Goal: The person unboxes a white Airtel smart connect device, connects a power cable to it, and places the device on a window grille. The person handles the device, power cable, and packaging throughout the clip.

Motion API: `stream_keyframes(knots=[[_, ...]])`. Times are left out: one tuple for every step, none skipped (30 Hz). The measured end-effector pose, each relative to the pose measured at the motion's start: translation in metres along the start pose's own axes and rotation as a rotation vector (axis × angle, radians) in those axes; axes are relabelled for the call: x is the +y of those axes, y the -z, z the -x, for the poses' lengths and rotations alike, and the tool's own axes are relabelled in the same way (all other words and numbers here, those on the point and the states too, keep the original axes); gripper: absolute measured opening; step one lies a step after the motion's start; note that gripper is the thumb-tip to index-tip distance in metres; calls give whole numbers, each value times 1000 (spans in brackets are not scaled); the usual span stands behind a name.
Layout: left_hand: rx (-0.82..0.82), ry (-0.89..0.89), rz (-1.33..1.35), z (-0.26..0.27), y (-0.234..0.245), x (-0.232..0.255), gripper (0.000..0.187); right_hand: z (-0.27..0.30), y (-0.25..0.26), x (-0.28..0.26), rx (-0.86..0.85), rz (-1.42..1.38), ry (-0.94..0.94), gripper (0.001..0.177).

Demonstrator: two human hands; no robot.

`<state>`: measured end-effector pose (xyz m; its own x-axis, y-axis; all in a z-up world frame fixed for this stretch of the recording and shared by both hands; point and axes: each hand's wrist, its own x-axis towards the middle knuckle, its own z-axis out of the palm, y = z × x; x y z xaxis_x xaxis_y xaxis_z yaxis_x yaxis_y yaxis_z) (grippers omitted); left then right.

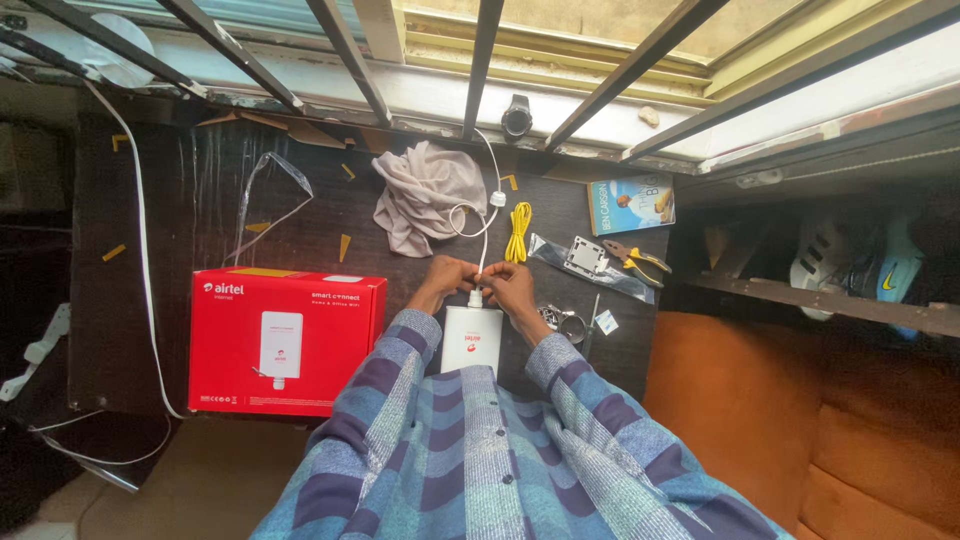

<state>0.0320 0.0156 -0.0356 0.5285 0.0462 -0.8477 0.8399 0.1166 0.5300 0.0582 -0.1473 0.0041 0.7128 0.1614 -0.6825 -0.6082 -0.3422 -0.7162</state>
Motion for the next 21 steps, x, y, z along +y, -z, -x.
stream_keyframes(knots=[[-9, -36, 25, 1, -2, 1, 17, 1, 0, 0, 0, -20, 4, 15], [-17, -72, 51, 2, -5, 1, 17, 1, 0, 1, 0, -39, 8, 15], [-25, -108, 76, 3, -7, 1, 18, 2, -2, 1, -10, -46, 17, 16], [6, -98, 55, 3, -8, 1, 14, 3, -1, 1, -15, -52, 25, 16], [37, -88, 34, 3, -9, 0, 12, 4, 0, 1, -19, -59, 34, 17], [67, -79, 12, 2, -10, -1, 11, 4, 1, 1, -10, -56, 38, 17], [69, -89, 72, 0, -12, -1, 9, 5, 1, 2, 0, -54, 41, 16], [73, -99, 133, -1, -13, -2, 8, 5, 0, 2, 8, -51, 46, 16], [78, -109, 193, -2, -13, -3, 9, 5, 0, 2, 12, -31, 44, 15], [77, -122, 181, -3, -13, -4, 10, 5, 0, 3, 17, -10, 41, 14], [76, -135, 168, -3, -13, -5, 11, 5, 1, 5, 22, 11, 39, 14], [77, -148, 154, -2, -13, -6, 12, 5, 1, 6, 8, 0, 54, 13], [82, -146, 161, -1, -12, -7, 12, 4, 2, 8, -6, -11, 70, 12], [85, -143, 168, 0, -12, -8, 12, 4, 3, 10, -19, -22, 85, 12], [89, -141, 175, 2, -12, -9, 12, 3, 2, 11, -15, -50, 70, 13], [92, -129, 158, 4, -11, -8, 12, 3, 1, 12, -10, -76, 56, 13], [94, -117, 142, 6, -10, -8, 13, 4, 0, 13, -5, -102, 41, 14], [97, -106, 125, 7, -9, -7, 13, 4, 0, 13, 2, -110, 23, 13], [121, -104, 104, 8, -10, -6, 12, 4, 0, 13, 8, -118, 6, 14], [146, -104, 83, 9, -10, -5, 12, 5, -1, 12, 14, -127, -10, 15], [171, -105, 62, 9, -10, -6, 12, 5, -2, 12, 25, -103, -9, 15]])
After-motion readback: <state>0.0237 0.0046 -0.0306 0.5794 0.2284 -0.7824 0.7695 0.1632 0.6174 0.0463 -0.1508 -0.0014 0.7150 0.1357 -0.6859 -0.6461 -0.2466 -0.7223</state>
